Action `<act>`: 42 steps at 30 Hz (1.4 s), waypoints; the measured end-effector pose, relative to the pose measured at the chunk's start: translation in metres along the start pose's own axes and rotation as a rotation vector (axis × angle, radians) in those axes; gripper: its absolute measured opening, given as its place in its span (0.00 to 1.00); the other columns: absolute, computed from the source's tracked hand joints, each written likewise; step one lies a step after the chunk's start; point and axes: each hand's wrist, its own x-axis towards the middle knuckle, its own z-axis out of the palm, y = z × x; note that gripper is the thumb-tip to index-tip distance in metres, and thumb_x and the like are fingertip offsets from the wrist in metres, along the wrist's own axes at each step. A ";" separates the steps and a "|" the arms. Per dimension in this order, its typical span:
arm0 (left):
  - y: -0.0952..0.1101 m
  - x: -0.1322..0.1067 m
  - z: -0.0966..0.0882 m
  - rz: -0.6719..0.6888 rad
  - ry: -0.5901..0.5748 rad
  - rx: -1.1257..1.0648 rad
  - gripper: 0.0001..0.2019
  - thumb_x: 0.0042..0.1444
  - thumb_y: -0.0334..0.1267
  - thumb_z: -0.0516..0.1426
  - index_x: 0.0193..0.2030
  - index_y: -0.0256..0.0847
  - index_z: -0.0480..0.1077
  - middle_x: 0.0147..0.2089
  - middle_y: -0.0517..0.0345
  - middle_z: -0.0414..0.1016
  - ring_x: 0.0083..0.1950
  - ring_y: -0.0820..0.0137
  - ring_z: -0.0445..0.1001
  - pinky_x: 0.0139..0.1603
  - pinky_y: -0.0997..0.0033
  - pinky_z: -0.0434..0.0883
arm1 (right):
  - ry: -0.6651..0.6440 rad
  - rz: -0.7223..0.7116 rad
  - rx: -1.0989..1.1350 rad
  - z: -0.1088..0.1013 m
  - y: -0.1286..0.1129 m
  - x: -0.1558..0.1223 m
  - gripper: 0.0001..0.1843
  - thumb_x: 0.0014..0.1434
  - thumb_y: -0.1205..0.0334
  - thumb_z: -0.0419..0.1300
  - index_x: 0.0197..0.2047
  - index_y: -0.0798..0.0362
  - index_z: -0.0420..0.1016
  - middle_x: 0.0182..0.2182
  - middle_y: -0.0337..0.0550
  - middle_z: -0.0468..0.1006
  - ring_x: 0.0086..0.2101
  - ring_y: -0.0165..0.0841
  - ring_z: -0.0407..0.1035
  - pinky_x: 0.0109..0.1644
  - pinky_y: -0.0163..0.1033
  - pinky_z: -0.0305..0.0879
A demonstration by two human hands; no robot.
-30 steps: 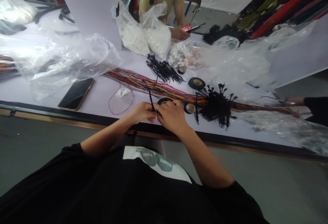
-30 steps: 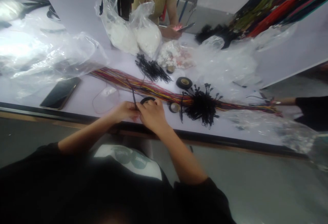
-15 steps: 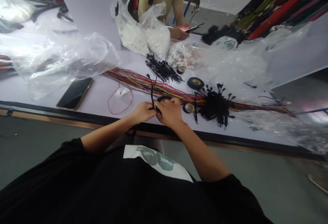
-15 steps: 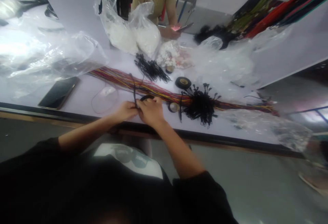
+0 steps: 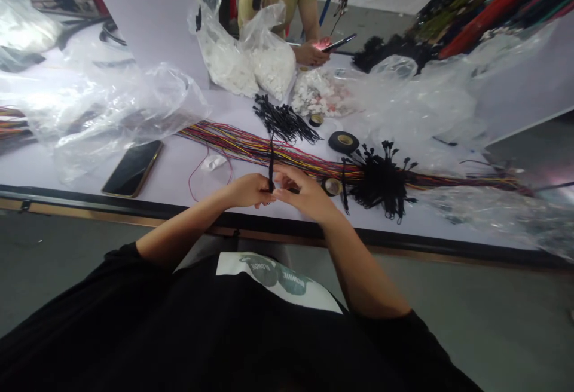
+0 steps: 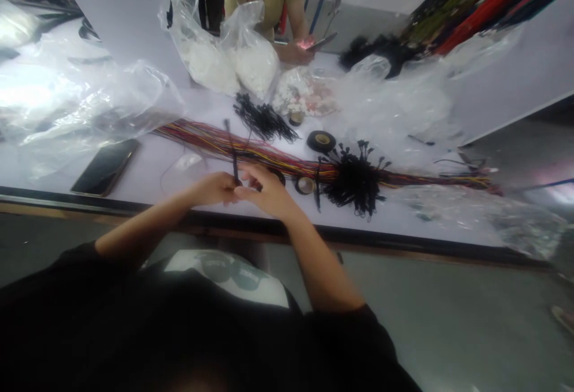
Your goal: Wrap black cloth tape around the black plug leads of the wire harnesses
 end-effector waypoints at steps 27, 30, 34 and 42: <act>0.011 -0.010 0.043 -0.174 0.222 0.806 0.20 0.60 0.31 0.39 0.51 0.29 0.65 0.40 0.38 0.76 0.41 0.59 0.77 0.39 0.64 0.70 | 0.535 0.342 0.127 0.036 -0.018 -0.012 0.17 0.46 0.48 0.61 0.19 0.51 0.66 0.21 0.39 0.74 0.26 0.33 0.68 0.34 0.39 0.62; 0.012 -0.012 0.046 -0.165 0.200 0.743 0.24 0.58 0.29 0.41 0.61 0.29 0.53 0.46 0.37 0.74 0.43 0.59 0.76 0.41 0.63 0.70 | 0.590 0.383 0.074 0.022 -0.014 -0.019 0.17 0.47 0.47 0.60 0.20 0.51 0.65 0.21 0.40 0.73 0.26 0.34 0.68 0.34 0.40 0.62; 0.010 -0.007 0.023 -0.049 0.098 0.576 0.30 0.53 0.42 0.53 0.62 0.36 0.54 0.54 0.42 0.70 0.52 0.59 0.72 0.50 0.64 0.68 | 0.676 0.521 -0.183 -0.045 0.014 -0.037 0.17 0.47 0.47 0.60 0.21 0.51 0.63 0.20 0.40 0.71 0.25 0.35 0.65 0.32 0.42 0.59; -0.003 0.105 -0.057 -0.241 0.569 0.506 0.19 0.52 0.39 0.52 0.50 0.31 0.66 0.50 0.41 0.72 0.53 0.57 0.70 0.50 0.65 0.65 | 0.654 0.838 -0.730 -0.108 0.065 -0.059 0.25 0.52 0.47 0.55 0.45 0.59 0.73 0.41 0.70 0.73 0.42 0.52 0.67 0.37 0.52 0.58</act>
